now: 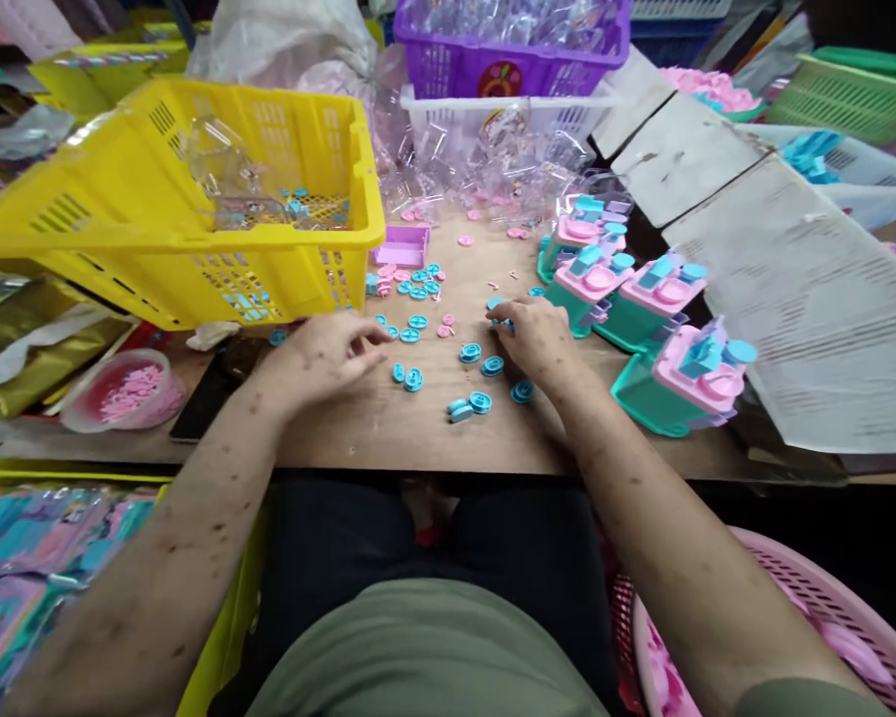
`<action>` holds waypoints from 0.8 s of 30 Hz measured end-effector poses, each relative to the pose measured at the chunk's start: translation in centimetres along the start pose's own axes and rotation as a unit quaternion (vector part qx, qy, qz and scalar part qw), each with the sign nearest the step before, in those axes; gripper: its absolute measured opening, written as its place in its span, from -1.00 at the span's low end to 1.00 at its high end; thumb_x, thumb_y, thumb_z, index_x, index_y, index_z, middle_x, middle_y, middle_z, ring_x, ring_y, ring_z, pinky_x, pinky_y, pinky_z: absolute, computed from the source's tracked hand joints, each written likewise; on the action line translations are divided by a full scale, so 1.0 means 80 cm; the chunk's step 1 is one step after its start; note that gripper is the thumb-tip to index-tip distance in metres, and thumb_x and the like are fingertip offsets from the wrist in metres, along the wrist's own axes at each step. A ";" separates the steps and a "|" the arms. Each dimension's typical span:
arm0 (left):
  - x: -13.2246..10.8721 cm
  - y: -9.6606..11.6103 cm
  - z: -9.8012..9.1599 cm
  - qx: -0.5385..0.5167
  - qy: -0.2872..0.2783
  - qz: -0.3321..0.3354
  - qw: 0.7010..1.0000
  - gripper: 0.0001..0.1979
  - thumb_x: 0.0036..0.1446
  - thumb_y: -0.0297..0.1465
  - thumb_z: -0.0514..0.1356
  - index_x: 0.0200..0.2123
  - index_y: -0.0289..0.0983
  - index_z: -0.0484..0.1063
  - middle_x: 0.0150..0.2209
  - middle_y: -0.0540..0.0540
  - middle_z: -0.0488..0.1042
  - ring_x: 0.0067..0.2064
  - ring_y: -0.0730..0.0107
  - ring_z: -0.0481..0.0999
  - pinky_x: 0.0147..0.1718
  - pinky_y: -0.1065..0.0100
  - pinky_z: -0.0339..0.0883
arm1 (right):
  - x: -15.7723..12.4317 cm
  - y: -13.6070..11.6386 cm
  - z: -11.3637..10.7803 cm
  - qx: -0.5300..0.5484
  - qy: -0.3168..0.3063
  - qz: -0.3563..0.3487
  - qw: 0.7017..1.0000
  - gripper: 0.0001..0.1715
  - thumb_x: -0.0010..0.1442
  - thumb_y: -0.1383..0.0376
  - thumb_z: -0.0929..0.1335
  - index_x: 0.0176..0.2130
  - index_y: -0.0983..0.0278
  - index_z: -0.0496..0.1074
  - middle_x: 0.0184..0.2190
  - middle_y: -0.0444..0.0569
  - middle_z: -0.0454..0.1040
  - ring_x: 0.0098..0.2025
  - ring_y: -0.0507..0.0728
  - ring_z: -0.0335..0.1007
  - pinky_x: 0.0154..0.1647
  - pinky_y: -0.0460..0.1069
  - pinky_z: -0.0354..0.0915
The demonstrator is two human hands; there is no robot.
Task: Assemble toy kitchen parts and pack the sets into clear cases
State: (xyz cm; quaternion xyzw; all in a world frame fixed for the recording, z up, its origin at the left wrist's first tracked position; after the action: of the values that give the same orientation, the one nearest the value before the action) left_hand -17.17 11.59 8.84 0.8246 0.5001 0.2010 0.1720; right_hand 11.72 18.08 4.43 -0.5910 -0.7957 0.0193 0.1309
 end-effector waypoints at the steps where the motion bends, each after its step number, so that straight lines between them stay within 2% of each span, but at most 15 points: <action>1: -0.008 -0.005 0.016 -0.008 -0.010 0.011 1.000 -0.70 0.34 -0.28 0.33 0.07 -0.21 0.69 -0.03 -0.16 0.72 -0.05 0.11 0.70 0.04 0.14 0.59 | -0.001 0.001 0.001 0.000 -0.009 -0.005 1.000 -0.61 0.41 0.43 0.40 0.10 0.16 0.73 0.15 0.16 0.69 0.20 0.45 0.54 0.06 0.24 0.43; 3: -0.018 -0.011 0.045 -0.018 -0.009 0.039 0.999 -0.68 0.34 -0.28 0.35 0.11 -0.21 0.67 0.07 -0.20 0.70 0.10 0.03 0.67 0.18 0.05 0.55 | -0.001 0.002 0.002 0.001 -0.022 -0.015 1.000 -0.62 0.42 0.43 0.40 0.10 0.19 0.74 0.15 0.19 0.69 0.21 0.44 0.55 0.10 0.24 0.45; 5: -0.021 -0.013 0.067 -0.027 0.001 0.056 0.998 -0.73 0.36 -0.31 0.34 0.08 -0.21 0.67 0.07 -0.20 0.71 0.14 0.01 0.65 0.23 0.00 0.52 | 0.000 0.002 0.002 -0.006 -0.026 -0.016 1.000 -0.64 0.42 0.42 0.41 0.08 0.20 0.75 0.12 0.19 0.70 0.19 0.44 0.57 0.14 0.25 0.46; 8: -0.021 -0.014 0.077 -0.046 0.021 0.062 0.997 -0.82 0.38 -0.36 0.30 -0.02 -0.20 0.67 -0.02 -0.16 0.71 0.09 0.05 0.66 0.18 0.03 0.54 | -0.002 0.005 -0.004 -0.022 -0.004 -0.007 1.000 -0.67 0.39 0.41 0.43 0.05 0.18 0.74 0.06 0.16 0.73 0.16 0.47 0.59 0.16 0.32 0.45; 11: -0.022 -0.018 0.065 -0.073 0.048 0.046 0.995 -0.82 0.33 -0.39 0.29 -0.05 -0.21 0.66 -0.05 -0.14 0.69 -0.04 0.15 0.69 0.03 0.15 0.61 | -0.006 0.001 -0.026 0.044 0.035 -0.036 0.998 -0.65 0.31 0.44 0.45 0.03 0.20 0.72 -0.01 0.09 0.74 0.07 0.38 0.64 0.16 0.27 0.50; 13: -0.024 -0.023 0.050 -0.098 0.080 0.022 0.992 -0.80 0.31 -0.38 0.29 -0.05 -0.22 0.66 -0.10 -0.12 0.68 -0.15 0.24 0.69 -0.07 0.23 0.63 | -0.005 -0.010 -0.043 0.123 0.046 -0.070 0.989 -0.66 0.26 0.45 0.46 -0.01 0.21 0.72 -0.06 0.04 0.73 -0.07 0.27 0.67 0.06 0.17 0.57; 16: -0.033 -0.030 0.032 -0.135 0.130 -0.003 0.982 -0.77 0.30 -0.33 0.30 -0.04 -0.23 0.69 -0.13 -0.10 0.71 -0.21 0.29 0.69 -0.11 0.28 0.66 | 0.007 -0.044 -0.053 0.228 0.018 -0.115 0.967 -0.65 0.27 0.45 0.46 -0.01 0.18 0.74 -0.03 0.00 0.71 -0.17 0.16 0.67 -0.06 0.07 0.62; 19: -0.047 -0.041 0.023 -0.160 0.180 -0.029 0.970 -0.70 0.35 -0.27 0.30 0.04 -0.20 0.73 0.00 -0.12 0.75 -0.05 0.22 0.74 0.00 0.26 0.69 | 0.033 -0.085 -0.033 0.297 -0.039 -0.131 0.945 -0.58 0.26 0.50 0.47 0.03 0.18 0.75 -0.05 -0.03 0.74 -0.13 0.15 0.70 -0.01 0.04 0.64; 21: -0.057 -0.055 0.019 -0.183 0.218 -0.059 0.957 -0.68 0.34 -0.21 0.34 0.04 -0.20 0.75 0.06 -0.13 0.76 0.03 0.17 0.75 0.08 0.23 0.69 | 0.052 -0.106 -0.012 0.297 -0.069 -0.131 0.943 -0.65 0.28 0.50 0.49 -0.01 0.20 0.76 -0.11 -0.05 0.75 -0.14 0.15 0.71 0.02 0.06 0.64; 24: -0.068 -0.082 0.015 -0.211 0.259 -0.112 0.936 -0.66 0.26 -0.16 0.42 0.01 -0.20 0.76 0.05 -0.13 0.76 -0.02 0.14 0.77 0.09 0.19 0.71 | 0.070 -0.121 0.013 0.247 -0.089 -0.142 0.954 -0.78 0.32 0.44 0.51 -0.12 0.18 0.77 -0.18 -0.07 0.76 -0.19 0.17 0.71 0.04 0.10 0.63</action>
State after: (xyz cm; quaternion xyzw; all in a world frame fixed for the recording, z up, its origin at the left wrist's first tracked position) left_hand -23.78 9.52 3.81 0.6273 0.5621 0.4884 0.2280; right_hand 0.92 20.63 6.25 -0.4171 -0.8502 0.2494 0.2026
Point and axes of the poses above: each hand's wrist, its own x-axis towards the middle knuckle, its own z-axis out of the palm, y = z × x, the point moved 6 cm from there along x, towards the middle knuckle
